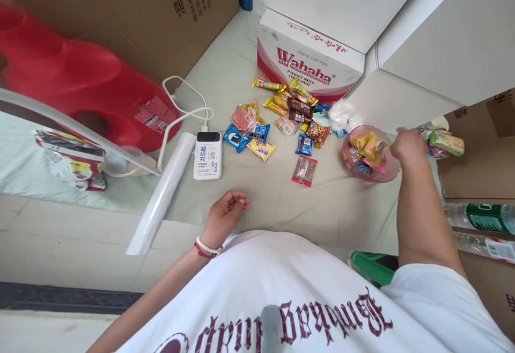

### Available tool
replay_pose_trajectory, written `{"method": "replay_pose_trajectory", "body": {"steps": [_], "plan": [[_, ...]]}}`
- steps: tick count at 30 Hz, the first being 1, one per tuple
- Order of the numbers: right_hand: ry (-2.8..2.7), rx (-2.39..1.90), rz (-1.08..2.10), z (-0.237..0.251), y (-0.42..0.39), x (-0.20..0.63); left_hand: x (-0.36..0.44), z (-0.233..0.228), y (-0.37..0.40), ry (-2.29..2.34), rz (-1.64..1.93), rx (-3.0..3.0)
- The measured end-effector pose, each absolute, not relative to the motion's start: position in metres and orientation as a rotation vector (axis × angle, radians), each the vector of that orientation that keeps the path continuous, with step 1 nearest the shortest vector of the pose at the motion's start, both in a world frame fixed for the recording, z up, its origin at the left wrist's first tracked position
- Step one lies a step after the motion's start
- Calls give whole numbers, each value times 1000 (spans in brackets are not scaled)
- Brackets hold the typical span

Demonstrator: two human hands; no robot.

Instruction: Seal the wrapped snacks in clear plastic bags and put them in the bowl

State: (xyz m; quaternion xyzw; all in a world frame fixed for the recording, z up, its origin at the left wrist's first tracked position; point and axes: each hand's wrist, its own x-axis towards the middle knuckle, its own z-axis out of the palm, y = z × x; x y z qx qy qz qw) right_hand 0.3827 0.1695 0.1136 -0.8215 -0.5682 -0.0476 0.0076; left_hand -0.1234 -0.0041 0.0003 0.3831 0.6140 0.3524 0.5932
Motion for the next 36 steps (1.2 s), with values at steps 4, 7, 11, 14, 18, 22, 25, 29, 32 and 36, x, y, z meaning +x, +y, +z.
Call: {"method": "replay_pose_trajectory", "body": {"steps": [4,7,11,14,18,22,25,29,32,36], "plan": [[-1820,-2491,-176,137,212,351,-129,-3,-3,1473,845,882],[-1969,-2398,-98,121,246,311,-127,0,-6,1474,865,880],[-2081,-2432,-127,86,273,279,-127,9,-14,1474,873,898],[-2075,-2457,-110,81,275,282,-135,11,-19,1488,887,893],[-1958,-2199,-184,103,245,295,-143,7,-19,1496,890,890],[-1787,-1720,45,107,172,277,-122,13,-1,1369,868,1001],[-1718,-1481,405,81,111,238,-87,29,22,1186,879,1038],[-1746,-1331,588,45,53,186,-42,48,51,1049,892,1068],[-1782,-1341,534,36,31,168,-26,45,62,1001,890,1112],[-1655,-1417,433,34,16,176,-34,31,63,1028,978,884]]}}
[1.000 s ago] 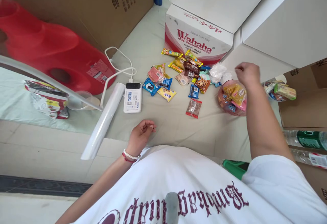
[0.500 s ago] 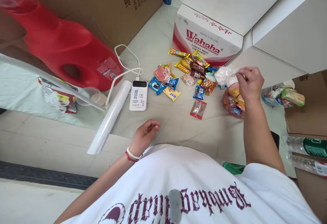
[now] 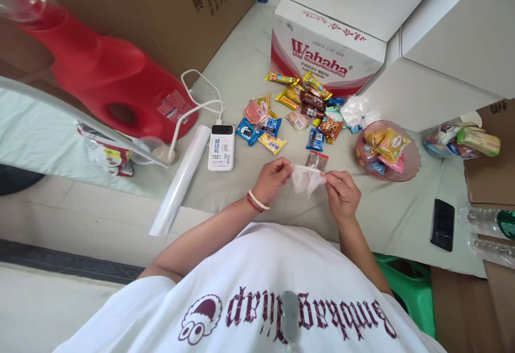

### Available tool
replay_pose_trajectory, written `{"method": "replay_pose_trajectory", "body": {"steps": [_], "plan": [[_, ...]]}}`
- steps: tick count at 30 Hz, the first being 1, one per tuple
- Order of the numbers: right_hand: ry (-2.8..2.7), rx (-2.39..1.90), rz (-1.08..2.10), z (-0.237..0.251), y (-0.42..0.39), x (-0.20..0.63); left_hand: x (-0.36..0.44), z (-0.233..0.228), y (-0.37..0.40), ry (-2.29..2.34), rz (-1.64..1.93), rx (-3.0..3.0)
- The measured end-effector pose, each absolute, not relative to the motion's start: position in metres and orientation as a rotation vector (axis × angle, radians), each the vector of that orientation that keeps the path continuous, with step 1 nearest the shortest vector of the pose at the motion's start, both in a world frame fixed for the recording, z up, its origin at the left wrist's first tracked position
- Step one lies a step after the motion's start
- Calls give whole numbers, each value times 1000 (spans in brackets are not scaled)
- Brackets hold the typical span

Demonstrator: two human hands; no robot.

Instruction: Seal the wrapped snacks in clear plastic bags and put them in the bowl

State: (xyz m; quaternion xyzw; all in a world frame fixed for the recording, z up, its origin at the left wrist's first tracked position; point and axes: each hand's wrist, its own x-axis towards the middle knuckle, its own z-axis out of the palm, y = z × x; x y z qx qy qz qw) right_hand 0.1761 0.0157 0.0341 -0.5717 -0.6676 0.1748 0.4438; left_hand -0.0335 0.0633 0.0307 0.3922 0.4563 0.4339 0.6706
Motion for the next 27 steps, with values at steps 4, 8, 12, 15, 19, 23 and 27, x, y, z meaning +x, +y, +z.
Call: {"method": "replay_pose_trajectory", "body": {"steps": [4,8,12,15,19,23,27], "plan": [[-1524,-1469,494,24,6,198,-53,25,57,1011,1068,694],[-1432,-1520,655,21,6,205,-64,27,47,952,1048,660],[-1498,-1427,824,34,12,176,-59,27,40,961,1009,752],[-1576,-1367,882,37,21,147,-55,30,38,998,999,945],[-1533,-1345,920,30,36,144,-65,33,38,1050,987,1161],[-1321,-1314,1050,26,42,176,-92,22,40,1102,952,1088],[-1116,-1225,1132,27,35,204,-116,10,43,1119,940,1012]]}}
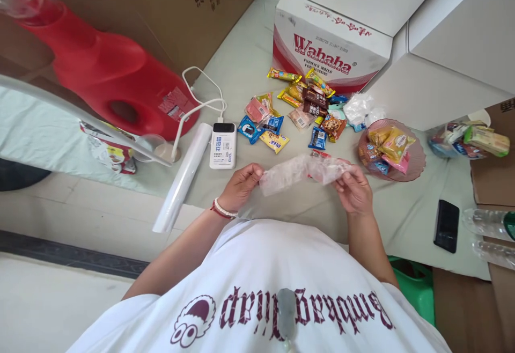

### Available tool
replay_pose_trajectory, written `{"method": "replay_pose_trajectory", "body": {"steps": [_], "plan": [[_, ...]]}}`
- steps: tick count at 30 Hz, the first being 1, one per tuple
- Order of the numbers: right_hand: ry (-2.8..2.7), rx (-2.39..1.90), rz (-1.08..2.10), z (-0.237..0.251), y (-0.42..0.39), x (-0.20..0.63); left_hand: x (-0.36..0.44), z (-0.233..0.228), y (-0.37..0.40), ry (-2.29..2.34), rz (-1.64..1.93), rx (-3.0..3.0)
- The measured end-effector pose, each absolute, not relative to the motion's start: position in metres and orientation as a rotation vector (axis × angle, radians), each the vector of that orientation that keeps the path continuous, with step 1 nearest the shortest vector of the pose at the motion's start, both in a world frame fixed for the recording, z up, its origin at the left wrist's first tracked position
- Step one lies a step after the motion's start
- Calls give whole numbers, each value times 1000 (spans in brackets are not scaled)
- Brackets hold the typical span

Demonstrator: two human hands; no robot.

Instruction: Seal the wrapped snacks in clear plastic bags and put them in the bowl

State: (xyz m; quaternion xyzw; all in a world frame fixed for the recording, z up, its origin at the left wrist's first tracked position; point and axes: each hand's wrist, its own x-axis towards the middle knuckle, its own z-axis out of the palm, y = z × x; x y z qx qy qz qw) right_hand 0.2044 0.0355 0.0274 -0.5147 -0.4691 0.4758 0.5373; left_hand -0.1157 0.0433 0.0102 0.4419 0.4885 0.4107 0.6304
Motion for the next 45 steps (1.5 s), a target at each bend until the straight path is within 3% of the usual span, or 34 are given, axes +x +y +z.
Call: {"method": "replay_pose_trajectory", "body": {"steps": [7,15,19,22,26,34,40,45], "plan": [[-1086,-1207,950,22,20,227,-136,7,55,1278,839,1127],[-1815,-1476,500,68,24,237,-117,17,60,1645,1070,1482],[-2045,-1258,847,100,39,219,-77,54,66,1161,1164,1815],[-2006,-1165,1172,117,52,205,-42,72,78,757,1008,1792],[-1739,-1244,1326,127,66,200,-21,65,92,507,702,1524],[-957,-1206,1397,83,72,218,-59,34,73,781,843,1140],[-602,-1138,1817,28,43,173,-58,23,54,896,967,729],[-436,-1072,2008,12,34,131,-50,18,49,883,997,554]]}}
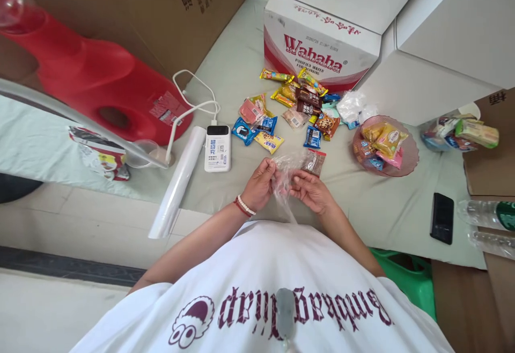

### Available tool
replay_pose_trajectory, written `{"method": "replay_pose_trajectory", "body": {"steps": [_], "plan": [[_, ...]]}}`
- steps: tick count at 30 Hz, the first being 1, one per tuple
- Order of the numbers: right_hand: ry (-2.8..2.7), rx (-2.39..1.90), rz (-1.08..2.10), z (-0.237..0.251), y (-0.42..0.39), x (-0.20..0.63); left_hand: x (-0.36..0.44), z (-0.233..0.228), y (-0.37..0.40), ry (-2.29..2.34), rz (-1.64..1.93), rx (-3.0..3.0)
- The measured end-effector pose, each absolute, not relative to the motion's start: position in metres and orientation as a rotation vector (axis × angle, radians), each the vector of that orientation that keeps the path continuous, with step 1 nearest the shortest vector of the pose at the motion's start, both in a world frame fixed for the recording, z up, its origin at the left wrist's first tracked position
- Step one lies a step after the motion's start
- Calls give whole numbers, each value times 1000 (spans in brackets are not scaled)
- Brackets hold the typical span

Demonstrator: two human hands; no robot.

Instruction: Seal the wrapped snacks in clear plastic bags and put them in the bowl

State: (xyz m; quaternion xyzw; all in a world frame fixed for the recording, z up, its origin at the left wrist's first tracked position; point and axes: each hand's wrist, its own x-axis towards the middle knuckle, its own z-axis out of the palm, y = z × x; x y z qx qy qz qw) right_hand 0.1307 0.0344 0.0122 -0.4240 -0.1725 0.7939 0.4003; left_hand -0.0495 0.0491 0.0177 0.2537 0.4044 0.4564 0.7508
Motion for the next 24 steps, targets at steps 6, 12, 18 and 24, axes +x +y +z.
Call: {"method": "replay_pose_trajectory", "body": {"steps": [6,12,18,24], "plan": [[-381,-1170,1900,19,50,120,-52,-5,50,1088,977,678],[-523,-1328,1701,23,51,116,-64,0,49,1654,1227,1380],[-718,-1328,1591,30,45,109,-49,21,53,1372,980,1597],[-505,-1209,1491,26,36,143,-66,7,66,1109,1138,473]]}}
